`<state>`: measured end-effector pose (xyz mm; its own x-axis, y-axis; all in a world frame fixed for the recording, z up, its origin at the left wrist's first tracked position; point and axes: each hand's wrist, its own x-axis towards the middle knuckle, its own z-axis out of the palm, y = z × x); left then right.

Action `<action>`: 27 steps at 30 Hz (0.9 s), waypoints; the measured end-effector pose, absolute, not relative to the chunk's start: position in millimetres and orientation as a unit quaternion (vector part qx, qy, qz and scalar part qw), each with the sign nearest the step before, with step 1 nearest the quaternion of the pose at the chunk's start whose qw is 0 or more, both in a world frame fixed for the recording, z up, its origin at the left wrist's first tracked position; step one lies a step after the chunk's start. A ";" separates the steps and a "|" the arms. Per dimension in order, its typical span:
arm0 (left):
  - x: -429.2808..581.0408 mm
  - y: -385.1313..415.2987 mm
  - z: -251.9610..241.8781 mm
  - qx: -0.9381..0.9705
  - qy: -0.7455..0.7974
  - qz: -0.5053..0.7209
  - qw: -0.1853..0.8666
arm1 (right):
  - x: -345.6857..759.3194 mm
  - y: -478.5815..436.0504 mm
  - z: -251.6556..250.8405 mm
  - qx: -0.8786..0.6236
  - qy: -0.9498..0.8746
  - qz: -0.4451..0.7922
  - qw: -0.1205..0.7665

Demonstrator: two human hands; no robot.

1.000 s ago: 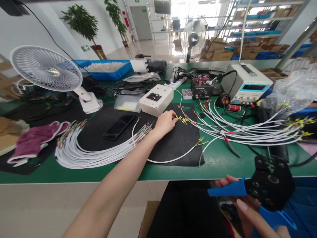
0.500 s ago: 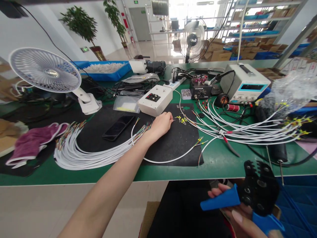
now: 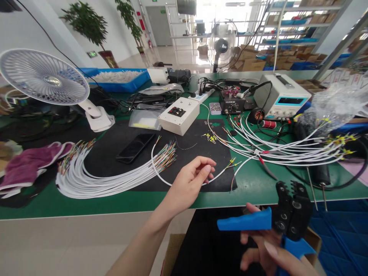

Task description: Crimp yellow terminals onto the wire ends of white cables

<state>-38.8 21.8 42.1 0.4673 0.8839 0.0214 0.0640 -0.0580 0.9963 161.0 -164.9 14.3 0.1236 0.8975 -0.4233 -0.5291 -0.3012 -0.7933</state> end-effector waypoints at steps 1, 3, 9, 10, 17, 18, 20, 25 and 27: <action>-38.6 14.7 42.8 0.617 0.376 0.362 0.589 | 159.0 -164.3 14.2 -0.499 -0.185 0.637 0.558; -38.9 1.0 46.2 0.604 0.382 0.370 0.594 | 154.4 -161.9 16.4 -0.497 -0.187 0.636 0.560; -40.7 -35.6 56.0 0.678 0.381 0.379 0.502 | 137.4 -147.7 35.8 -0.492 -0.202 0.623 0.574; -40.7 -40.1 56.1 0.698 0.372 0.375 0.483 | 134.1 -145.0 38.8 -0.504 -0.204 0.607 0.579; -42.5 -56.0 58.9 0.834 0.262 0.329 0.358 | 119.2 -132.7 46.9 -0.546 -0.209 0.528 0.616; -43.1 -56.5 60.1 0.846 0.253 0.319 0.344 | 118.4 -132.3 47.0 -0.551 -0.210 0.528 0.612; -44.0 -56.9 62.0 0.860 0.246 0.305 0.327 | 117.2 -132.6 46.8 -0.559 -0.214 0.525 0.605; -45.0 -56.5 60.8 0.861 0.242 0.305 0.326 | 117.4 -136.7 41.6 -0.549 -0.203 0.541 0.604; -45.5 -55.8 60.1 0.860 0.239 0.308 0.331 | 118.7 -138.5 38.6 -0.547 -0.206 0.545 0.600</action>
<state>-45.5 -55.8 60.1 0.6966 0.6137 0.3717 0.2064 -0.6676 0.7154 118.7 -138.5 38.6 0.3202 0.8807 -0.3491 -0.4286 -0.1939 -0.8824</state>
